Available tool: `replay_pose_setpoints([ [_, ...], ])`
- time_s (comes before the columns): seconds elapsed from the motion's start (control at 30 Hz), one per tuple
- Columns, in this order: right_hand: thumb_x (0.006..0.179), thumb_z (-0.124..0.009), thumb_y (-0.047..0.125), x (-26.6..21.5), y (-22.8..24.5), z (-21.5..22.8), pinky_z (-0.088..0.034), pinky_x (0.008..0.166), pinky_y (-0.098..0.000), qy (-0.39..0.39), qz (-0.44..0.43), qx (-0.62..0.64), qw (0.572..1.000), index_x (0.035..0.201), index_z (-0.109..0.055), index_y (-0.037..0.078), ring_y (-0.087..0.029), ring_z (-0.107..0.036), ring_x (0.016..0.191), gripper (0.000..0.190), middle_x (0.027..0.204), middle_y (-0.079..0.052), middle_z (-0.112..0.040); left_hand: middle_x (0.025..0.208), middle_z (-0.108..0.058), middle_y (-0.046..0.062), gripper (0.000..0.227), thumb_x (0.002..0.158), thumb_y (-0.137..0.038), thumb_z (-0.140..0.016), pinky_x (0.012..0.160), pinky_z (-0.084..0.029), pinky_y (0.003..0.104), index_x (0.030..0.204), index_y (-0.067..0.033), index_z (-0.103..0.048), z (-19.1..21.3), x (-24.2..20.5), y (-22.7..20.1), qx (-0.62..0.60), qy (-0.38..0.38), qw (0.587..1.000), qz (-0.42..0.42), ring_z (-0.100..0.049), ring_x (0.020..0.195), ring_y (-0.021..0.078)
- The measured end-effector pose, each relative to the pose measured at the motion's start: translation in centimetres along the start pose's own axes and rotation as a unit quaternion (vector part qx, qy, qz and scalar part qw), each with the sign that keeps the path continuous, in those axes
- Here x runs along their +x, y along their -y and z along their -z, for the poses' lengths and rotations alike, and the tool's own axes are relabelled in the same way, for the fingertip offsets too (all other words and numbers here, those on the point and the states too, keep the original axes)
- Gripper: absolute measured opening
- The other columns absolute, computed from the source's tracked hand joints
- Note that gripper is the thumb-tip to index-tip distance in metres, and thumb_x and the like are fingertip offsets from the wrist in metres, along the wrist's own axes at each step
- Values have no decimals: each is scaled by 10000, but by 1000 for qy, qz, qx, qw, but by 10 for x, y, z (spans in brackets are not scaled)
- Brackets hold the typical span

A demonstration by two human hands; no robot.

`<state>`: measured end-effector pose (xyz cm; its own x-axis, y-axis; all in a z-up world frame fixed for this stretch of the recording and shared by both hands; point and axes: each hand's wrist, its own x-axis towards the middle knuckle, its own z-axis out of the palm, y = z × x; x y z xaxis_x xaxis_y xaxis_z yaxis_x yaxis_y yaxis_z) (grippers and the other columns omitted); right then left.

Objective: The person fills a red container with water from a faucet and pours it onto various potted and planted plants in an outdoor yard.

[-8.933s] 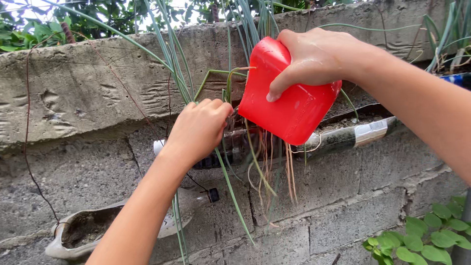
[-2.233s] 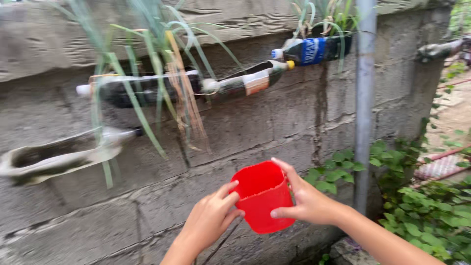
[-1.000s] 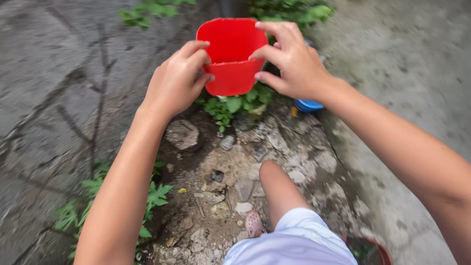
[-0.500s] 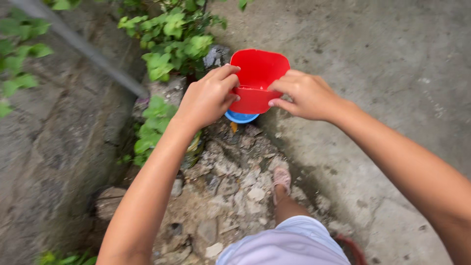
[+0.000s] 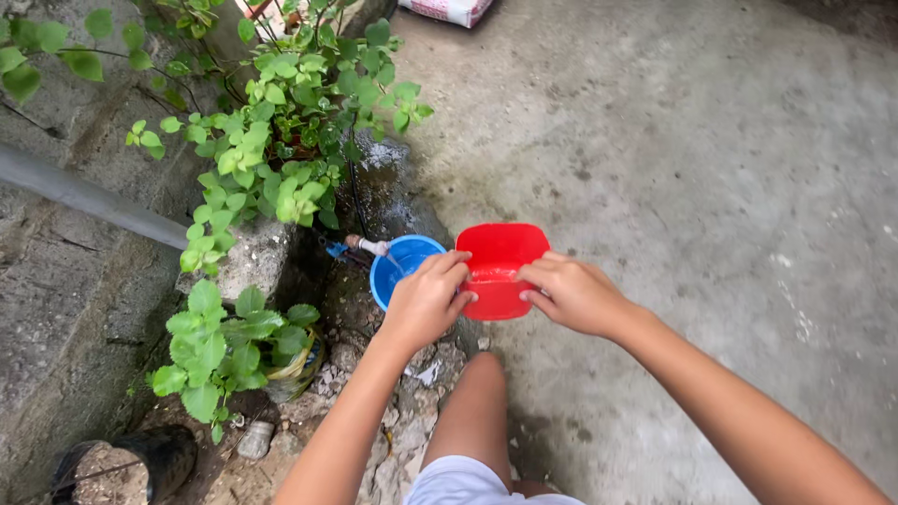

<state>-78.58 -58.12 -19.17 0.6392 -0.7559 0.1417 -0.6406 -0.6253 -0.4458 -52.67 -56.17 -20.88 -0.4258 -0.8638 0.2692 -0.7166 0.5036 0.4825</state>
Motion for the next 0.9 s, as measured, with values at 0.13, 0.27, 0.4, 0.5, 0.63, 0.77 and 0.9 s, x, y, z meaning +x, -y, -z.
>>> replay_pose_setpoints([
  [0.13, 865, -707, 172, 54, -73, -7, -537, 749, -455, 48, -4, 34, 998, 1027, -691, 95, -326, -664, 929, 180, 876, -109, -702, 1335, -653, 103, 270, 806, -215, -773, 885, -549, 444, 987, -64, -641, -32, 49, 48, -11, 4, 999, 50, -620, 1195, 319],
  [0.27, 828, -696, 130, 120, -147, -20, -549, 754, -452, 36, 38, 79, 995, 1010, -695, 102, -339, -670, 944, 184, 919, -117, -710, 1337, -639, 121, 258, 815, -212, -781, 916, -537, 451, 976, -66, -642, -69, 110, 96, -35, -44, 994, 95, -608, 1205, 339],
  [0.4, 874, -702, 145, 178, -211, -15, -547, 770, -457, 109, -1, 59, 992, 1019, -669, 111, -327, -677, 946, 152, 898, -109, -697, 1353, -630, 74, 235, 789, -169, -761, 908, -541, 443, 956, -64, -634, -92, 173, 113, -42, 3, 974, 221, -605, 1208, 312],
  [0.5, 844, -724, 128, 205, -258, -6, -550, 746, -456, 128, -10, 91, 988, 1025, -662, 108, -338, -677, 943, 193, 924, -129, -686, 1356, -623, 72, 248, 787, -162, -759, 917, -541, 441, 984, -69, -641, -103, 219, 129, -38, 1, 968, 249, -599, 1209, 310],
  [0.63, 767, -796, 143, 239, -300, -24, -535, 771, -472, 142, 78, 115, 980, 1034, -638, 62, -377, -652, 920, 321, 885, -140, -700, 1436, -587, 79, 282, 803, -127, -729, 947, -540, 439, 1067, -78, -642, -120, 245, 139, -31, -3, 956, 293, -585, 1252, 311],
  [0.77, 761, -834, 142, 276, -332, -99, -561, 757, -446, 204, 65, 180, 960, 1004, -622, 17, -356, -692, 891, 347, 907, -173, -695, 1584, -413, 159, 616, 823, -65, -653, 984, -518, 466, 1426, -98, -526, -142, 239, 149, -41, -136, 905, 402, -530, 1325, 367],
  [0.9, 747, -843, 138, 293, -354, -188, -588, 766, -400, 314, -32, 296, 902, 1032, -689, 60, -226, -760, 834, 333, 925, -140, -777, 1643, -264, 154, 706, 869, -157, -668, 1029, -468, 502, 1513, -112, -380, -171, 206, 156, -60, -98, 802, 586, -441, 1352, 432],
])
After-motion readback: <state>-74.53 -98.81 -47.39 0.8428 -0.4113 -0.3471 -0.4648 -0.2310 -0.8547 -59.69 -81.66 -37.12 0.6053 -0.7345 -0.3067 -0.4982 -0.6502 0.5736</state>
